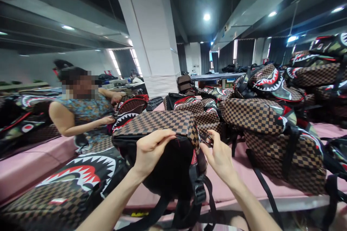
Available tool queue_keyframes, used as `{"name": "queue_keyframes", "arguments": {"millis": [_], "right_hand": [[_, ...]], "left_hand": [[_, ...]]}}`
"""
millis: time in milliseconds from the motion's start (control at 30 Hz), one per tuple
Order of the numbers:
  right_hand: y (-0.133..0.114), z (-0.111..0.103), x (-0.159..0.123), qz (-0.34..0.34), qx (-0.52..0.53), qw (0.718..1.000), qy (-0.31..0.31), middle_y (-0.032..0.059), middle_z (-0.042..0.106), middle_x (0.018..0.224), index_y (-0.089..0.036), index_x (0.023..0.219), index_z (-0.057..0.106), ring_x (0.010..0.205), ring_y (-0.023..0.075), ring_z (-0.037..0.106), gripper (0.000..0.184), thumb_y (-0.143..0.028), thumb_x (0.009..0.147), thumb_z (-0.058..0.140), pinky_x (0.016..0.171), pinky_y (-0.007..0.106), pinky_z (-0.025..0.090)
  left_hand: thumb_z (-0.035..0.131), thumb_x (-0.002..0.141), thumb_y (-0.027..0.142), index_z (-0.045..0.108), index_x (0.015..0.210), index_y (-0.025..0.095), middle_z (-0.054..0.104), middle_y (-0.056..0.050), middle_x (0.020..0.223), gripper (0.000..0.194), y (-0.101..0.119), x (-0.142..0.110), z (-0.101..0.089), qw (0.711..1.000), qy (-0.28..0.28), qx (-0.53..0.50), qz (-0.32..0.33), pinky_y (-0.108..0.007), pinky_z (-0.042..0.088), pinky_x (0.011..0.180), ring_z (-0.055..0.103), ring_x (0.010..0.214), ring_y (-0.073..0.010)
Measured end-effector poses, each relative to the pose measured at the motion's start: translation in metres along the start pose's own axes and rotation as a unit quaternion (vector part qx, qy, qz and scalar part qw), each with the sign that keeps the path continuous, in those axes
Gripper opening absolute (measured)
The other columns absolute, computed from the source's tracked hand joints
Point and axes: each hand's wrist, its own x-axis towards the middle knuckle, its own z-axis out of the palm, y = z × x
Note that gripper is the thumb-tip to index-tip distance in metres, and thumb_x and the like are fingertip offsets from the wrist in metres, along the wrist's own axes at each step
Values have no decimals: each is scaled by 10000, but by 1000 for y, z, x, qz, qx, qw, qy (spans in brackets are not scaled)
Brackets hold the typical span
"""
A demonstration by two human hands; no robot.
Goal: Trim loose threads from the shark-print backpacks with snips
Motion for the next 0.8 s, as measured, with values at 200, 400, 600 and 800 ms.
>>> {"name": "queue_keyframes", "arguments": {"millis": [200,400,600,800], "right_hand": [[-21,-22,32,-251,-149,949,115,28,667,861,-220,964,628,776,163,552,151,-212,855,524,706,297,356],[-36,-23,46,-348,-220,904,117,8,674,852,-223,1016,628,755,136,508,214,-185,907,448,704,315,298],[-42,-23,52,-406,-251,872,111,4,647,801,-194,988,615,738,128,472,215,-157,920,414,695,304,291],[-55,-33,57,-453,-290,838,93,2,577,726,-180,887,606,707,144,429,153,-141,882,458,679,303,311]], "left_hand": [[514,818,246,620,694,195,648,6,694,171,9,8,5,996,-4,44,-75,-207,409,632,580,648,-130],[489,814,211,582,670,186,630,20,677,173,12,10,7,994,-6,19,-106,-201,403,650,574,652,-117],[470,817,212,572,671,183,630,22,678,180,13,11,8,994,-12,4,-111,-202,408,647,579,659,-117],[477,823,212,566,664,184,624,33,666,184,16,10,9,995,-10,25,-98,-193,392,627,566,635,-101]]}}
